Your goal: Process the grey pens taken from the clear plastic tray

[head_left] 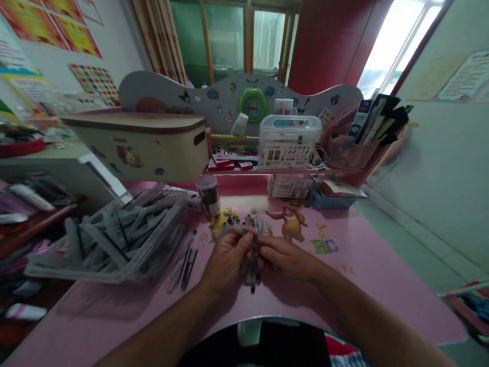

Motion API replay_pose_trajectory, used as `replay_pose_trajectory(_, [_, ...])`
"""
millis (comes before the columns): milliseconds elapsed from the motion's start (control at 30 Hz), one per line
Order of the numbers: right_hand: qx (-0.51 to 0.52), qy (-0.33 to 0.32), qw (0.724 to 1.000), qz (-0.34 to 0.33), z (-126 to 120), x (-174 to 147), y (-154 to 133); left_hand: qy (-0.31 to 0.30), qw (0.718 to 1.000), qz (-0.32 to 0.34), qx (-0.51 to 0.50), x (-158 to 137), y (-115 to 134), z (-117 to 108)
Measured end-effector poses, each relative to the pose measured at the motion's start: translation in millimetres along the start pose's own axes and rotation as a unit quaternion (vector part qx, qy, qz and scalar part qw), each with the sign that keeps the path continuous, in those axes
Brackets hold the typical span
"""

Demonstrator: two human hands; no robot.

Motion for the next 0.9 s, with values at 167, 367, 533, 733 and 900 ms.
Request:
replay_pose_trajectory(167, [0.196, -0.005, 0.979, 0.052, 12, 3, 13, -0.029, 0.999, -0.021, 0.008, 4, -4, 0])
replay_pose_trajectory(367, [0.238, 0.008, 0.971, 0.034, 19, 7, 12, -0.014, 1.000, -0.004, 0.021, 3, -8, -2])
replay_pose_trajectory(533, [0.239, 0.006, 0.971, 0.031, 19, 8, 6, -0.006, 1.000, -0.001, 0.026, 2, -6, -3])
replay_pose_trajectory(733, [0.266, -0.017, 0.960, 0.082, 23, 7, 17, -0.021, 0.999, 0.003, 0.040, 5, 1, -1])
replay_pose_trajectory(900, [0.337, -0.024, 0.935, 0.110, 29, 5, 22, -0.031, 0.999, -0.036, 0.000, 5, 2, 5])
Point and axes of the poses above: each hand's wrist, its own x-axis towards the middle knuckle, its own z-axis out of the palm, y = z × x, the point moved 6 cm from there along x, towards the middle knuckle, and after that the axes turned 11 degrees about -x, right-handed, at the moved point
